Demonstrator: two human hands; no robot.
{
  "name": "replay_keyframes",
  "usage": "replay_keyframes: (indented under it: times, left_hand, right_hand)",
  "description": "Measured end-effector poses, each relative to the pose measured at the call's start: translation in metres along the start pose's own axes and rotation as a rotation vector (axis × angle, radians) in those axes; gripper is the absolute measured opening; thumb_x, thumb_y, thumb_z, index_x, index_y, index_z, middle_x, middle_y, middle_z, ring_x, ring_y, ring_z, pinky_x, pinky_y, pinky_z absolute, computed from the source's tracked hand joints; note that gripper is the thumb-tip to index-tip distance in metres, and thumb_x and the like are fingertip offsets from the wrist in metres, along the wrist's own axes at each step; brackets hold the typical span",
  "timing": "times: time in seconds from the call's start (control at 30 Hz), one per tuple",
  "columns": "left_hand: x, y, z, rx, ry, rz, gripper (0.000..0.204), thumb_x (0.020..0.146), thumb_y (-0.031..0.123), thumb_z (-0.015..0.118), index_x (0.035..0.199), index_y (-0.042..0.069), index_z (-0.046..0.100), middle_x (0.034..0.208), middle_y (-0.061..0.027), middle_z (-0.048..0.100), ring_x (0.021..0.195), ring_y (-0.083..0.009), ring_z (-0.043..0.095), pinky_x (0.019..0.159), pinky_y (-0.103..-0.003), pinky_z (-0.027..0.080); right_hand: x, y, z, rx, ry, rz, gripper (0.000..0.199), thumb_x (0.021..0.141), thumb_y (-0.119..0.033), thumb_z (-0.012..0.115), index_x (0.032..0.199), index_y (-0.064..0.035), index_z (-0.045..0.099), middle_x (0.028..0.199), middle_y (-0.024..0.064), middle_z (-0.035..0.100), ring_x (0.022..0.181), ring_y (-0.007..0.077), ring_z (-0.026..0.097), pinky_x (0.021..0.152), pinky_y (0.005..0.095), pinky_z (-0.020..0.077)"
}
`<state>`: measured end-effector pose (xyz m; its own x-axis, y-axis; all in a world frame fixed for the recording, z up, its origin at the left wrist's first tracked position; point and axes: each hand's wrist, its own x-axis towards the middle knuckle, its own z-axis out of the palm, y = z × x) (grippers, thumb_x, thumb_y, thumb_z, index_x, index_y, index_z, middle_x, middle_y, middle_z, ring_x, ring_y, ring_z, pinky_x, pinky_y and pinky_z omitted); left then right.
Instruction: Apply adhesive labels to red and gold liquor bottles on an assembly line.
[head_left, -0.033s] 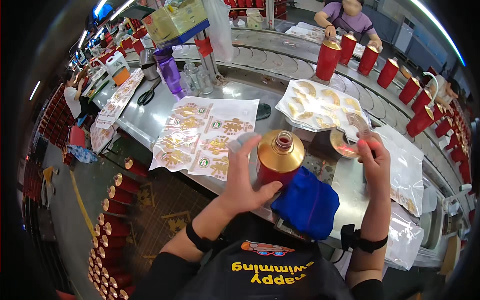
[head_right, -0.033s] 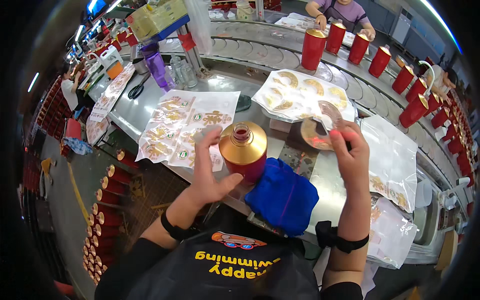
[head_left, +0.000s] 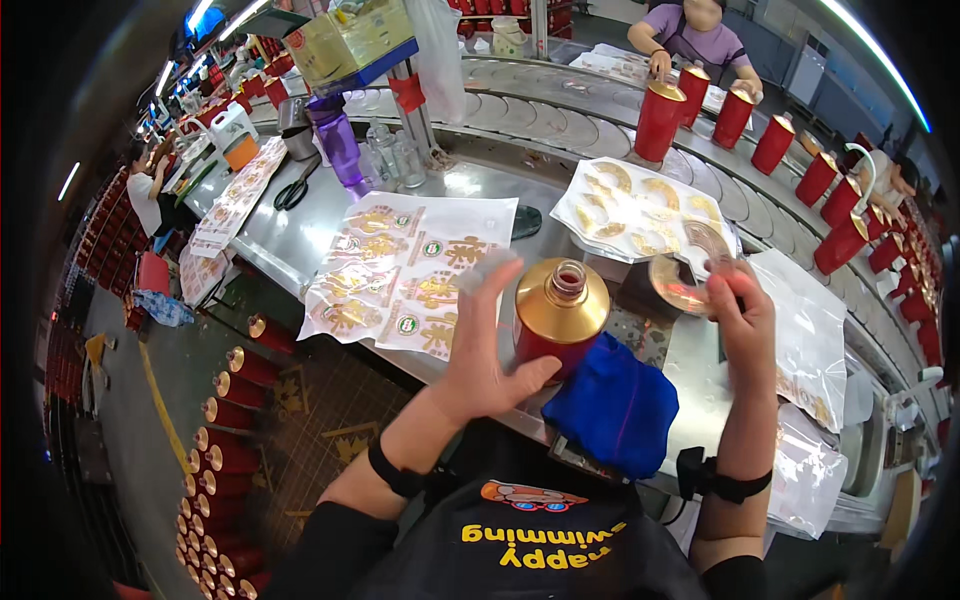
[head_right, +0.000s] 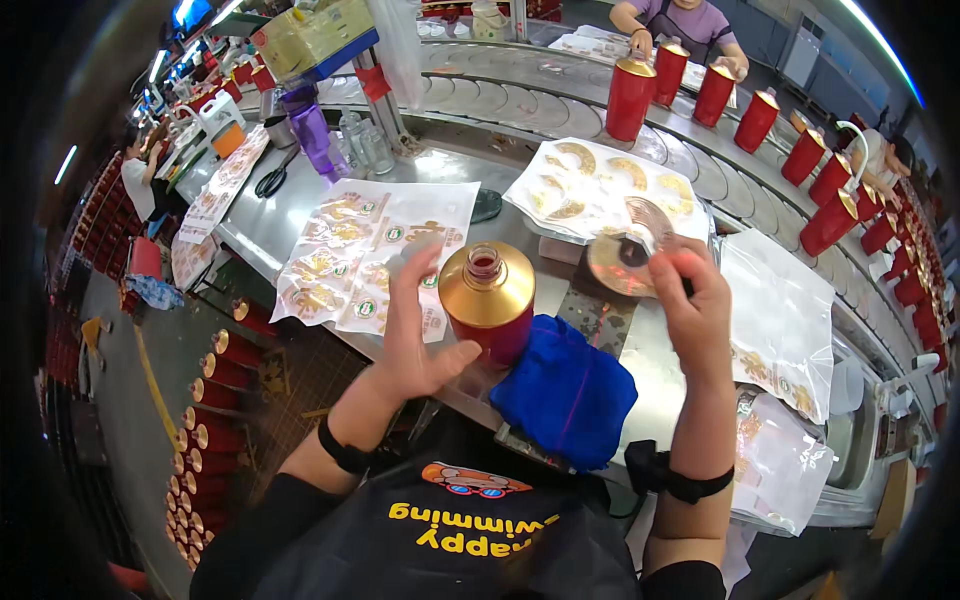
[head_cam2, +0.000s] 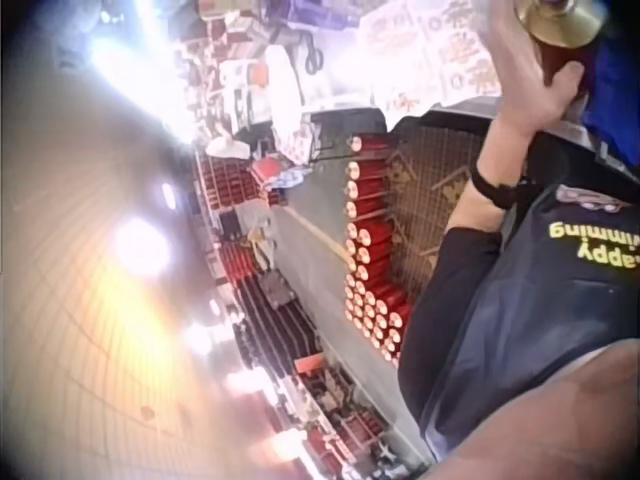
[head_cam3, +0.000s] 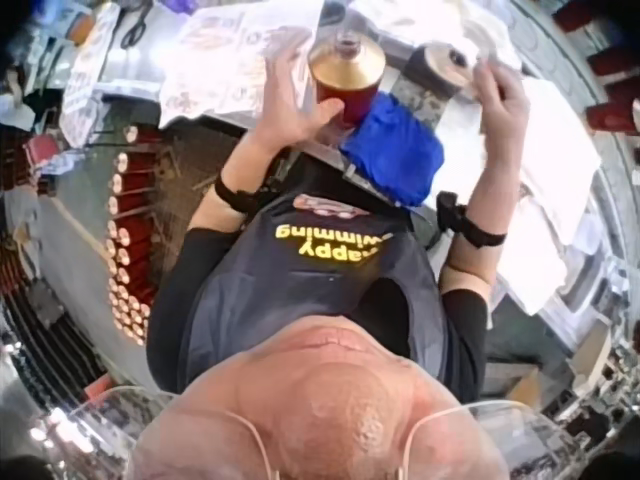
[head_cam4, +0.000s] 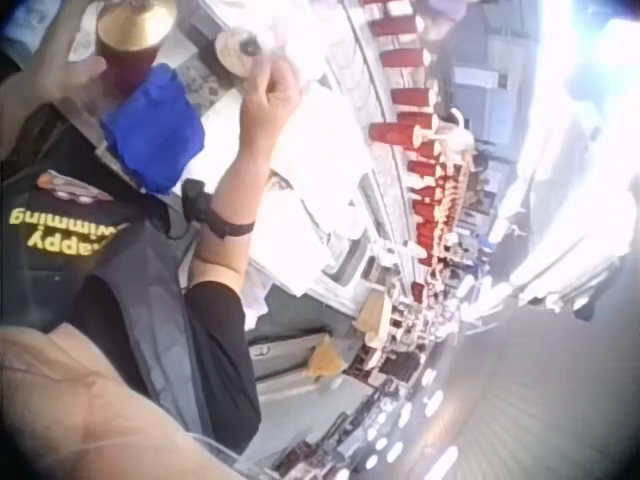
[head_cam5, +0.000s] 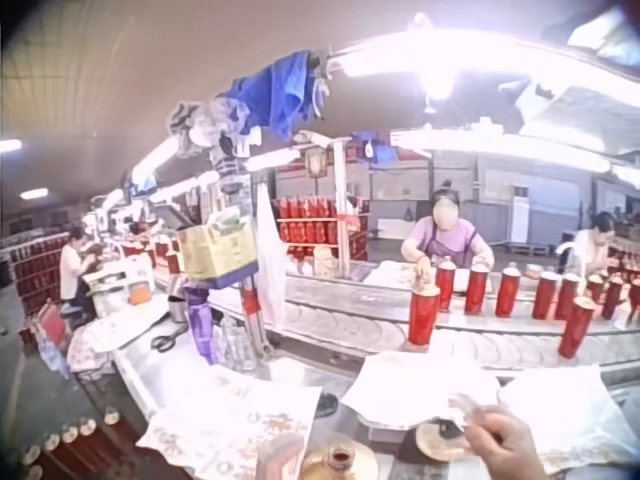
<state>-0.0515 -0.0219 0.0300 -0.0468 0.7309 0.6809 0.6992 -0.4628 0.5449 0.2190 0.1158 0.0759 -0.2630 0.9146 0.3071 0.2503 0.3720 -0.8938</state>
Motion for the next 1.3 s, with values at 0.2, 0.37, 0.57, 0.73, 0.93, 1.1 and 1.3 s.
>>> replay_keyframes:
  times: [0.2, 0.37, 0.57, 0.73, 0.93, 1.1, 1.3]
  left_hand:
    - [0.012, 0.01, 0.008, -0.085, -0.157, -0.034, 0.089, 0.071, 0.032, 0.081, 0.138, -0.003, 0.036, 0.126, -0.0189, 0.05, 0.111, -0.037, 0.051, 0.099, -0.044, 0.039]
    - [-0.01, 0.026, 0.013, 0.144, 0.112, -0.057, 0.087, 0.069, 0.043, 0.085, 0.129, -0.003, 0.04, 0.118, -0.019, 0.048, 0.108, -0.034, 0.049, 0.094, -0.043, 0.039]
    - [-0.004, 0.017, 0.006, -0.92, 0.06, -0.342, 0.063, 0.091, 0.04, 0.067, 0.13, 0.0, 0.039, 0.119, -0.0085, 0.049, 0.11, -0.0136, 0.048, 0.096, -0.029, 0.039]
    - [0.0, 0.02, 0.008, -0.9, 0.081, -0.337, 0.049, 0.094, 0.029, 0.065, 0.128, 0.001, 0.042, 0.116, -0.0068, 0.052, 0.107, -0.0117, 0.05, 0.094, -0.027, 0.041]
    - [0.006, 0.01, -0.001, -1.028, 0.027, -0.42, 0.038, 0.096, 0.02, 0.059, 0.126, 0.001, 0.046, 0.117, -0.0055, 0.053, 0.108, -0.0112, 0.05, 0.095, -0.027, 0.04]
    - [0.011, 0.004, -0.002, -1.126, 0.034, -0.559, 0.043, 0.095, 0.023, 0.061, 0.129, 0.002, 0.045, 0.121, -0.0066, 0.053, 0.115, -0.0136, 0.05, 0.1, -0.029, 0.038]
    - [0.004, 0.012, 0.003, -1.016, -0.029, -0.373, 0.05, 0.097, 0.023, 0.058, 0.137, 0.001, 0.038, 0.13, -0.0095, 0.048, 0.12, -0.0152, 0.046, 0.104, -0.029, 0.035]
  right_hand:
    - [-0.001, -0.057, 0.052, 0.409, -0.059, 0.004, 0.025, 0.097, -0.019, 0.059, 0.107, 0.0027, 0.067, 0.104, 0.004, 0.062, 0.078, 0.0058, 0.053, 0.068, 0.0214, 0.0436]
    - [-0.026, -0.071, 0.078, 0.384, -0.206, -0.12, 0.015, 0.094, -0.012, 0.062, 0.089, 0.0021, 0.064, 0.105, 0.0092, 0.06, 0.097, 0.015, 0.055, 0.086, 0.0278, 0.0424]
    - [-0.042, -0.051, 0.092, 0.328, -0.189, -0.204, 0.016, 0.092, -0.015, 0.066, 0.089, 0.0013, 0.065, 0.109, 0.0131, 0.06, 0.1, 0.018, 0.055, 0.088, 0.0298, 0.0431]
    - [-0.048, -0.045, 0.091, 0.326, -0.193, -0.161, 0.014, 0.091, -0.014, 0.066, 0.088, 0.0002, 0.064, 0.111, 0.0134, 0.059, 0.102, 0.0183, 0.055, 0.089, 0.0304, 0.0425]
    - [-0.049, -0.041, 0.096, 0.276, -0.199, -0.203, 0.013, 0.088, -0.013, 0.068, 0.087, -0.0011, 0.062, 0.115, 0.0144, 0.058, 0.107, 0.0203, 0.054, 0.094, 0.0319, 0.0412]
    - [-0.056, -0.037, 0.101, 0.221, -0.193, -0.238, 0.017, 0.089, -0.017, 0.068, 0.093, -0.0021, 0.06, 0.118, 0.0148, 0.057, 0.112, 0.0217, 0.053, 0.098, 0.0328, 0.0395]
    - [-0.057, -0.035, 0.103, 0.458, -0.214, -0.01, 0.029, 0.092, -0.023, 0.068, 0.107, -0.0006, 0.058, 0.124, 0.0132, 0.057, 0.114, 0.0187, 0.052, 0.1, 0.0324, 0.0387]
